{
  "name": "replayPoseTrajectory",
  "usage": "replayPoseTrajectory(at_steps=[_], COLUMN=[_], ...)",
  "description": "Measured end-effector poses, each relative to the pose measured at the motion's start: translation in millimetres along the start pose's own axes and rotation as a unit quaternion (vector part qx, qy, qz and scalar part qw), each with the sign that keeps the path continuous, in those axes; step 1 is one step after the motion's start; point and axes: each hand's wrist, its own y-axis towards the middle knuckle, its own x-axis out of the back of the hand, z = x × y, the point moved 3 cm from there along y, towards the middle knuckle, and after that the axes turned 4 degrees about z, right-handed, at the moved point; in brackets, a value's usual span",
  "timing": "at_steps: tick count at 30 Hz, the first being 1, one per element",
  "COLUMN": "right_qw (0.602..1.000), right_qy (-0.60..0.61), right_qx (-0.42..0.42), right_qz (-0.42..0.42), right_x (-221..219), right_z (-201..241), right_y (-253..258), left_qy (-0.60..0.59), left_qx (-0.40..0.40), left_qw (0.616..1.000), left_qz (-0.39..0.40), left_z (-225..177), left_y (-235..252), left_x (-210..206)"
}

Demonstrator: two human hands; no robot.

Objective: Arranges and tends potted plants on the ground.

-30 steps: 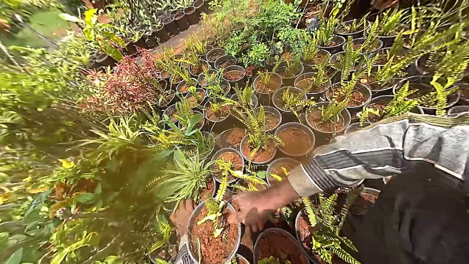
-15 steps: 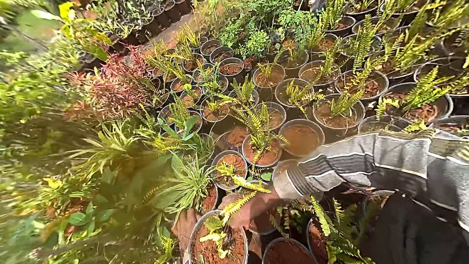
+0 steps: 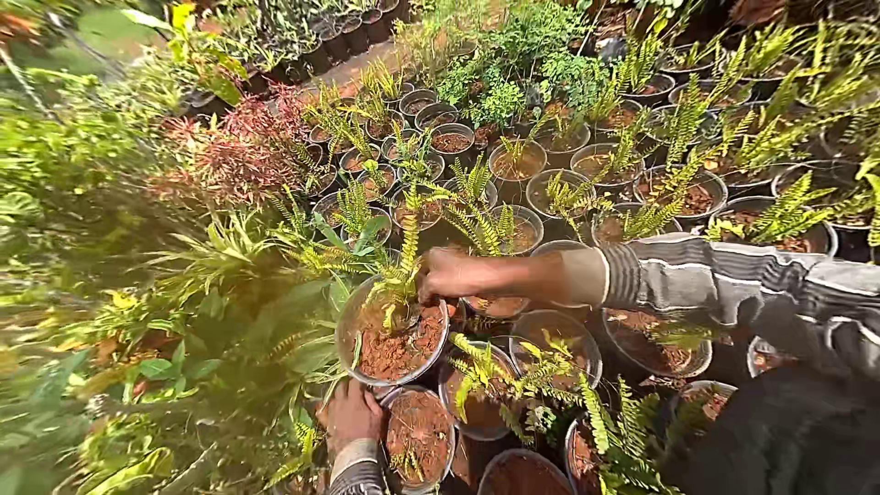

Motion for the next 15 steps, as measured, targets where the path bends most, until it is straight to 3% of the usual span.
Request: replayPoseTrajectory(at_steps=[4, 7, 11, 15], right_qw=[0.977, 0.954, 0.936, 0.936], right_qy=[0.101, 0.106, 0.087, 0.097], right_qx=[-0.017, -0.026, -0.037, -0.073], right_qz=[-0.186, -0.28, -0.34, -0.331], right_x=[62.9, 89.7, 116.1, 119.7], right_z=[-18.0, -45.2, -91.0, -96.9], right_y=[20.5, 48.2, 85.3, 85.4], left_qy=[0.005, 0.015, 0.019, 0.023], left_qx=[-0.021, -0.009, -0.001, -0.001], left_qw=[1.0, 1.0, 1.0, 1.0], left_qz=[-0.017, 0.001, 0.002, -0.003], left_z=[-4.5, -4.0, -3.0, -2.6], left_y=[0.8, 1.9, 3.6, 0.8], left_x=[3.6, 3.9, 2.8, 1.4])
